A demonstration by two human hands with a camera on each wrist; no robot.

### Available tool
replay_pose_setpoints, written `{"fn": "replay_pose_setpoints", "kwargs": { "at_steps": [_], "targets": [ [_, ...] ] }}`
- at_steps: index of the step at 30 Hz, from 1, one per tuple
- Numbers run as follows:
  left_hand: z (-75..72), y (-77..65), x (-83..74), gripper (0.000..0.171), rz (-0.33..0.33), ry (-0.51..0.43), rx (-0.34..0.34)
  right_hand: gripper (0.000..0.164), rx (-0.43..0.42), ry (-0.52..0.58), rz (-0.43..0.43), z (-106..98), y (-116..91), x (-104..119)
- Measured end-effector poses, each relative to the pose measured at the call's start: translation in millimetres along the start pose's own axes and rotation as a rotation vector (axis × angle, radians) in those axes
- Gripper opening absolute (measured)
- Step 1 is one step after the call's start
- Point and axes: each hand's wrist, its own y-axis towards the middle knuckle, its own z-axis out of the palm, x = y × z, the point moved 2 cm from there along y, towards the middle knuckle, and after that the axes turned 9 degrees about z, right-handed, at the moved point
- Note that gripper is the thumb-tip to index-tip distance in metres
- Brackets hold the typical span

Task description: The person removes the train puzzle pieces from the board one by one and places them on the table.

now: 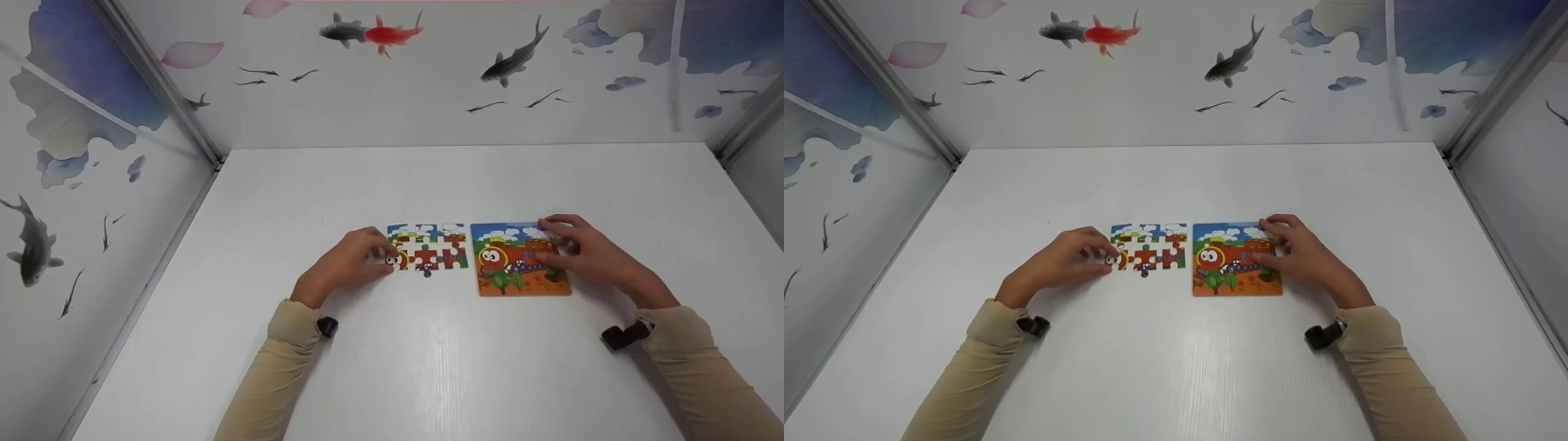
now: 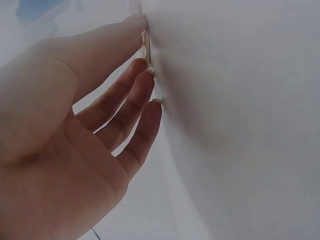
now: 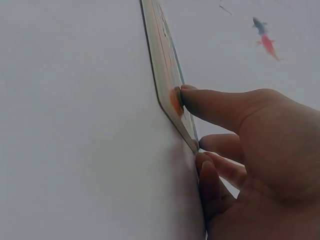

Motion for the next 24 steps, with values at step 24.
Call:
{"fn": "replay_pose_setpoints", "kwargs": {
  "at_steps": [24],
  "targets": [
    [0.6,9.8,-14.4,0.034,0.088,-0.038,-0.102,0.080,0.006,0.013,0.006,0.0,1.5,-2.9]
  ]
}}
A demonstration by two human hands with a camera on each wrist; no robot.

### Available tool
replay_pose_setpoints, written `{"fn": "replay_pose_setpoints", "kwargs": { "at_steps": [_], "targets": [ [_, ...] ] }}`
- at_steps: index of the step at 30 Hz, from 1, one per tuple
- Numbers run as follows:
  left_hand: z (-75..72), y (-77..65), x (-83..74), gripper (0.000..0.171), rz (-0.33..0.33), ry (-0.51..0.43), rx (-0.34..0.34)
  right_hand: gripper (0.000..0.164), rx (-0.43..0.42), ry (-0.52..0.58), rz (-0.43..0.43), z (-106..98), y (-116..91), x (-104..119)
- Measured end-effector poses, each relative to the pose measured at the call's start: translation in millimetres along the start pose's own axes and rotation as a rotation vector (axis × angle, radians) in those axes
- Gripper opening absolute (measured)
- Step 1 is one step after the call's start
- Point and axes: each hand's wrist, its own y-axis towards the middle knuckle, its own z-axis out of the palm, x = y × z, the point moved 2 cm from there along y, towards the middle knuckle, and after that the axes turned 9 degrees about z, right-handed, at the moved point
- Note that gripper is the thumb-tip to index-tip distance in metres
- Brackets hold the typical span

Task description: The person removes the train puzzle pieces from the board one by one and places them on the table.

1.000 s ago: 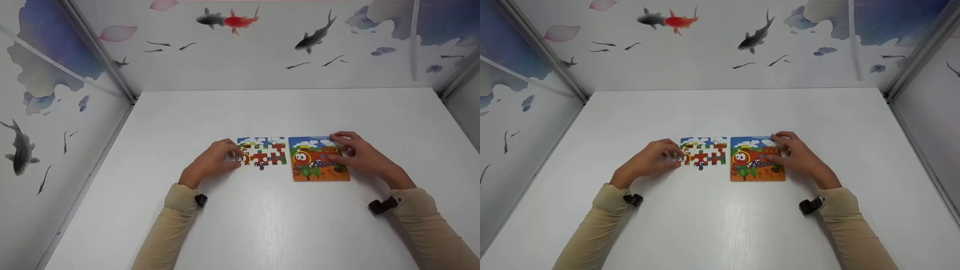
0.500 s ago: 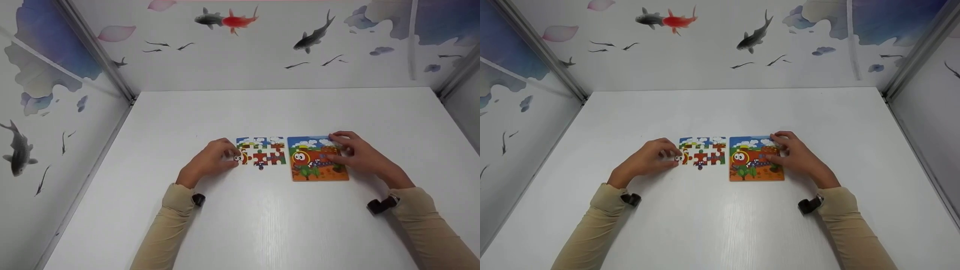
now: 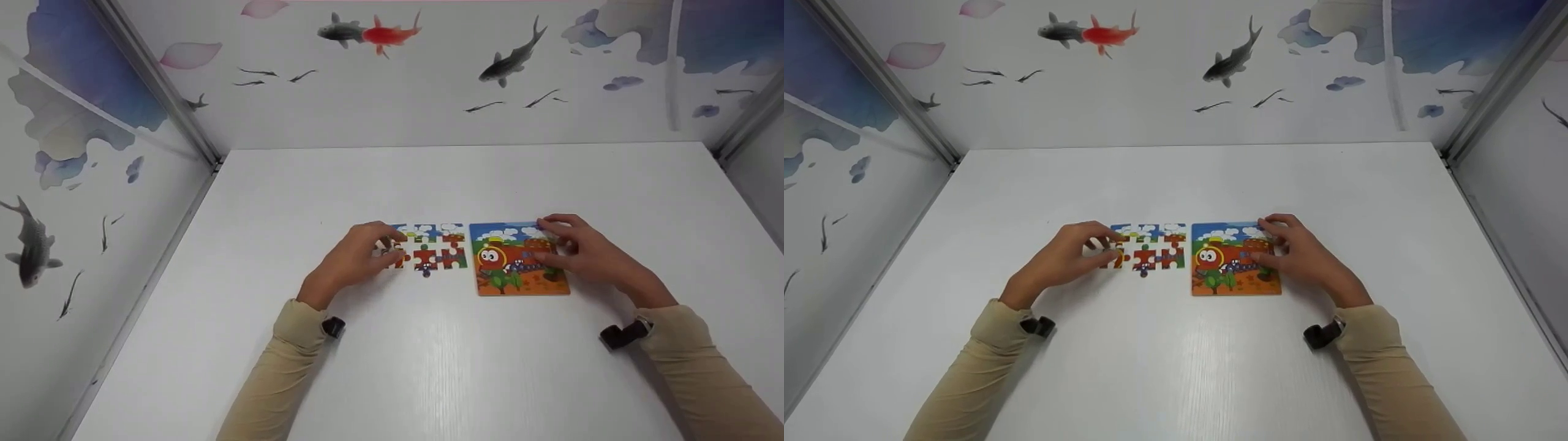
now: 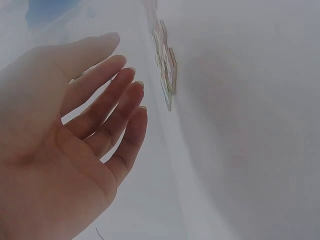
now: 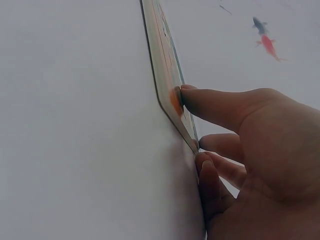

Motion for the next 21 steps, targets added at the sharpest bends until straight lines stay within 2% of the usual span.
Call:
{"fn": "replay_pose_setpoints", "kwargs": {
  "at_steps": [12,21],
  "targets": [
    [26.1,29.2,-34.1,0.040,0.125,-0.034,0.011,0.080,0.003,-0.004,-0.017,0.3,-1.1,1.7],
    [51.2,49.0,-56.4,0.037,0.197,0.032,0.071,0.081,0.002,0.010,-0.004,-0.3,-1.1,1.5]
  ]
}}
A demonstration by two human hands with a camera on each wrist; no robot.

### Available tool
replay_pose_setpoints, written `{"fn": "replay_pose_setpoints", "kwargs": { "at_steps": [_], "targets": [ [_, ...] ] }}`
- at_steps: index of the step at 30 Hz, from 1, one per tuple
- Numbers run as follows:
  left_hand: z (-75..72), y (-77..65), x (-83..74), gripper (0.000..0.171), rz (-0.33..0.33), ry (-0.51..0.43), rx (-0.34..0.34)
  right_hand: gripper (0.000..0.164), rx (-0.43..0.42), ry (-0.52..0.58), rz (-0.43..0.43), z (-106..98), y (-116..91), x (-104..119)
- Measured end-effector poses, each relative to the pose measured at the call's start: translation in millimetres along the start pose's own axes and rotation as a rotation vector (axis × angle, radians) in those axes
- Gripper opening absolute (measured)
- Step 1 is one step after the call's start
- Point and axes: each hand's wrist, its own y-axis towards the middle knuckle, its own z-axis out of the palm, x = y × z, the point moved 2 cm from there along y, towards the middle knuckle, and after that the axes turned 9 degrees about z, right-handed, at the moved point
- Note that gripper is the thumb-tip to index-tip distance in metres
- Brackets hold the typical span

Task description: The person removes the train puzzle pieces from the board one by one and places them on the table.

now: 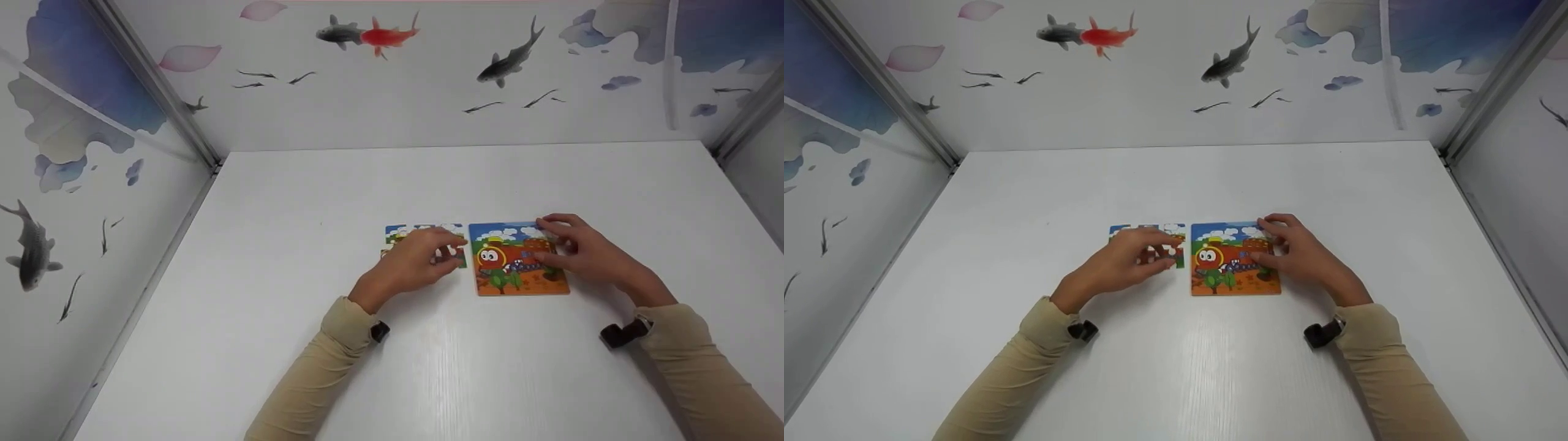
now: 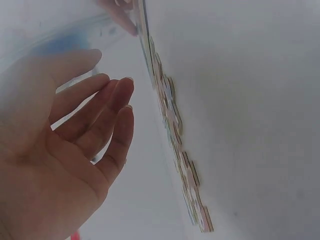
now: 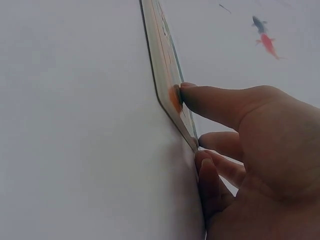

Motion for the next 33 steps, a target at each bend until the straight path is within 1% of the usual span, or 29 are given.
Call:
{"fn": "replay_pose_setpoints", "kwargs": {
  "at_steps": [7,12,16,19,22,26,28,30,33],
  "targets": [
    [15.8,22.1,-13.8,0.035,0.068,0.007,0.054,0.080,0.003,-0.004,0.001,0.1,-0.2,-2.0],
    [28.2,34.4,-19.7,0.036,0.096,0.010,0.073,0.069,0.004,0.002,-0.002,-0.1,-1.3,-2.1],
    [35.9,44.5,-23.0,0.036,0.095,0.004,0.084,0.061,0.000,0.003,-0.012,-1.8,-2.8,-2.4],
    [40.5,52.6,-25.9,0.037,0.088,-0.025,0.100,0.058,-0.004,0.001,-0.024,-3.4,-3.8,-3.3],
    [45.6,60.7,-30.2,0.038,0.084,-0.039,0.132,0.057,-0.006,0.003,-0.036,-4.1,-4.4,-3.3],
    [54.5,72.5,-35.5,0.033,0.103,-0.018,0.180,0.056,-0.011,-0.002,-0.052,-4.4,-3.9,-3.3],
    [59.1,77.7,-37.7,0.029,0.108,0.002,0.193,0.054,-0.016,-0.005,-0.067,-4.4,-3.2,-3.3],
    [62.8,81.2,-39.8,0.028,0.095,0.022,0.203,0.053,-0.021,-0.009,-0.088,-4.0,-2.4,-3.2],
    [67.4,84.3,-43.0,0.033,0.041,0.048,0.221,0.053,-0.020,-0.012,-0.094,-3.1,-1.8,-2.8]
  ]
}}
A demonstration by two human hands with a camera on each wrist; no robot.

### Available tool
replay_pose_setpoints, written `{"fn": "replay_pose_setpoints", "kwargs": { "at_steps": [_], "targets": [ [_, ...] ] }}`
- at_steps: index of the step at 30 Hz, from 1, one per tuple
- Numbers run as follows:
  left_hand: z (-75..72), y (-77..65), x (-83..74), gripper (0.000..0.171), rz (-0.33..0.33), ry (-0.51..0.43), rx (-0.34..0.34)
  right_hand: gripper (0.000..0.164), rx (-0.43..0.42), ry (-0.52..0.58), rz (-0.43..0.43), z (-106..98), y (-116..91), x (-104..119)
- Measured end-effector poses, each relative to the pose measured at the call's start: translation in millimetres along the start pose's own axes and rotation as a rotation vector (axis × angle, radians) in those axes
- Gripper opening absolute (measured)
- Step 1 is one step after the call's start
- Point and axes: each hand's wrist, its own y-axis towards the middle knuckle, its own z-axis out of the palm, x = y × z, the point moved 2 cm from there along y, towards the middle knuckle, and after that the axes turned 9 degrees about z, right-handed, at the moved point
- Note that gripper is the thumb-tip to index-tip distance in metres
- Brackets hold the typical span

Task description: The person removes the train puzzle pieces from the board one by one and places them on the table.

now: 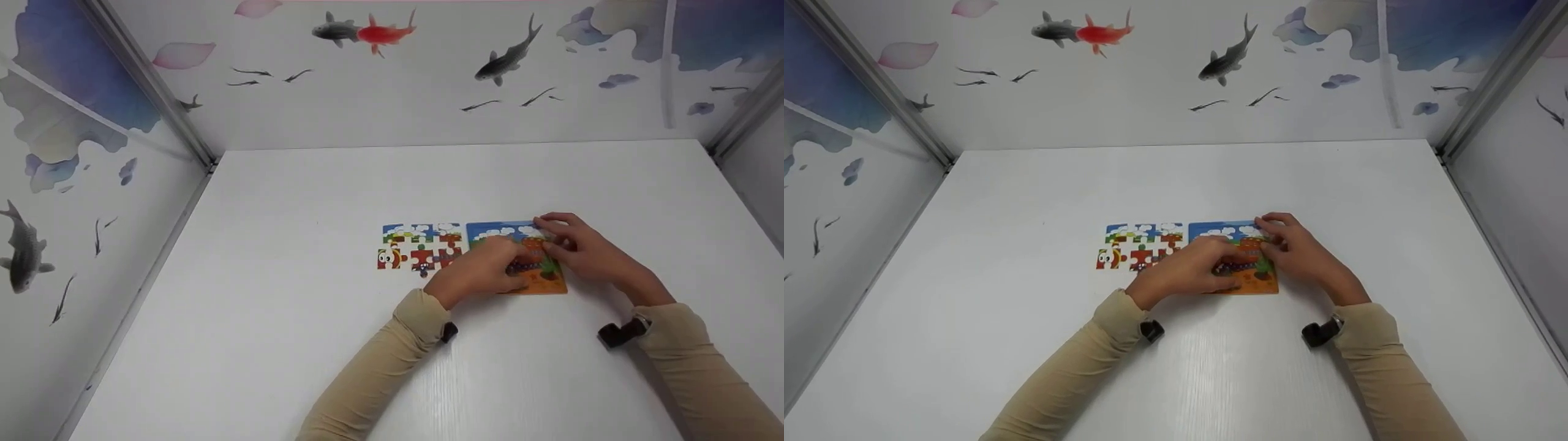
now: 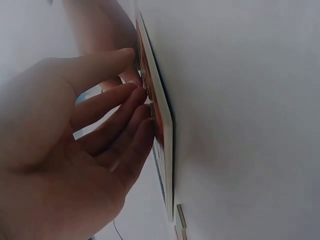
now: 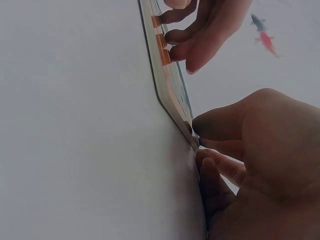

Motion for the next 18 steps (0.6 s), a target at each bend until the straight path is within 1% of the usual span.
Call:
{"fn": "replay_pose_setpoints", "kwargs": {
  "at_steps": [3,5,8,11,14,18],
  "targets": [
    [2.0,2.8,-4.3,0.040,-0.058,0.026,0.013,0.054,0.008,0.002,0.011,0.5,-0.1,0.4],
    [2.5,4.4,-7.1,0.040,-0.090,0.039,0.010,0.054,0.011,0.007,0.018,0.5,-0.2,0.4],
    [2.4,6.1,-10.5,0.036,-0.134,0.035,-0.010,0.054,0.012,0.011,0.023,0.2,0.0,-0.1],
    [2.8,6.9,-12.7,0.028,-0.174,-0.001,-0.039,0.054,0.007,0.009,0.020,0.0,0.6,-1.1],
    [4.1,6.6,-14.3,0.021,-0.200,-0.011,-0.062,0.054,0.006,0.008,0.022,0.2,1.2,-2.2],
    [5.8,6.4,-15.6,0.021,-0.218,0.020,-0.068,0.054,0.009,0.012,0.030,0.3,1.2,-3.2]
  ]
}}
